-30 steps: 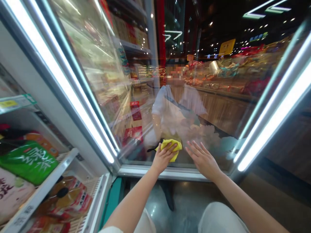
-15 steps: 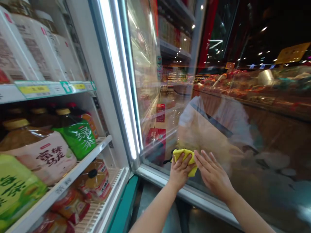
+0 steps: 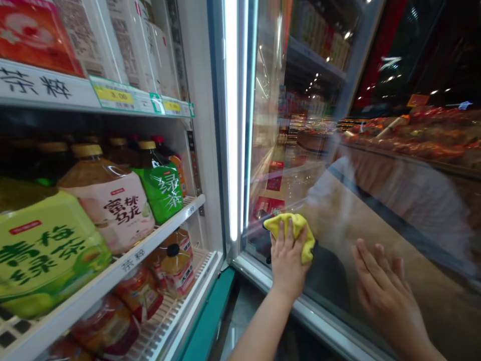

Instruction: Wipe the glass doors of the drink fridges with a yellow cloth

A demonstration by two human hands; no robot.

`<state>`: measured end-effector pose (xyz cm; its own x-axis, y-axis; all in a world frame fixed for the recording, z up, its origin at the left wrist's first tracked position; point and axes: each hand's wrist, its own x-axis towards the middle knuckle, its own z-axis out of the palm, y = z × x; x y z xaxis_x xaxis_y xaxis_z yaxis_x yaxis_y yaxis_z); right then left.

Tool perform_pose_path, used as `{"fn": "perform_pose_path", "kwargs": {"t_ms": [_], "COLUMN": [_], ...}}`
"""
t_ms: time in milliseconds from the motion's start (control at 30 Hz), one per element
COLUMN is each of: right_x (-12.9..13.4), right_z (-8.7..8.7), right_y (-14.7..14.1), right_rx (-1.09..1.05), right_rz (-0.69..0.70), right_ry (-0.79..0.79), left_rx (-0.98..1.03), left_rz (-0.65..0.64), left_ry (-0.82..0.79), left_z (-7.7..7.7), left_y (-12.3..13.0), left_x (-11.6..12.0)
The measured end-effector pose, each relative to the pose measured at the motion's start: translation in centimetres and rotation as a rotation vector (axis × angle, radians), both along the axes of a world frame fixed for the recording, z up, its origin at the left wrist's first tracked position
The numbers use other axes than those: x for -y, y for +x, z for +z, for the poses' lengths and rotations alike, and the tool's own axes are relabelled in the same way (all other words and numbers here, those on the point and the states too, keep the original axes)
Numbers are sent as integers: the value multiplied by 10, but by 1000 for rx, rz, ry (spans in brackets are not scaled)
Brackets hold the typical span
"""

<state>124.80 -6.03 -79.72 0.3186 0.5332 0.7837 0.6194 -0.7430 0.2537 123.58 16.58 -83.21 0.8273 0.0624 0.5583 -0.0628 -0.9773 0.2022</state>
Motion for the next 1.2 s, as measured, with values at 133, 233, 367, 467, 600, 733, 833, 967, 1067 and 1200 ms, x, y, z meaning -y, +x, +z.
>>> {"fn": "perform_pose_path", "kwargs": {"t_ms": [133,233,367,467,600,733,833,967,1067,1200], "right_x": [-7,-13,-15,-14,-15,-17,-14,-13,-13,-1], "right_z": [0,4,8,9,7,6,5,3,1,-6], "right_y": [-6,-13,-15,-14,-11,-8,-5,-2,-5,-12], "right_rx": [-19,-29,10,32,56,73,91,112,93,65], "right_rz": [-57,-79,-105,-116,-106,-103,-80,-82,-80,-43], "right_ry": [78,120,81,74,46,58,35,9,23,-49], "left_rx": [7,95,211,361,486,454,438,396,376,419], "left_rz": [184,133,17,130,297,82,117,337,418,248], "left_ry": [-353,-503,-500,-611,-757,-602,-646,-871,-973,-819], "left_z": [-1,-9,-22,-49,-73,-44,-36,-81,-95,-61], "left_y": [8,12,24,34,41,46,46,43,48,57], "left_x": [2,9,-11,-27,-34,-58,-73,-59,-51,-69]}}
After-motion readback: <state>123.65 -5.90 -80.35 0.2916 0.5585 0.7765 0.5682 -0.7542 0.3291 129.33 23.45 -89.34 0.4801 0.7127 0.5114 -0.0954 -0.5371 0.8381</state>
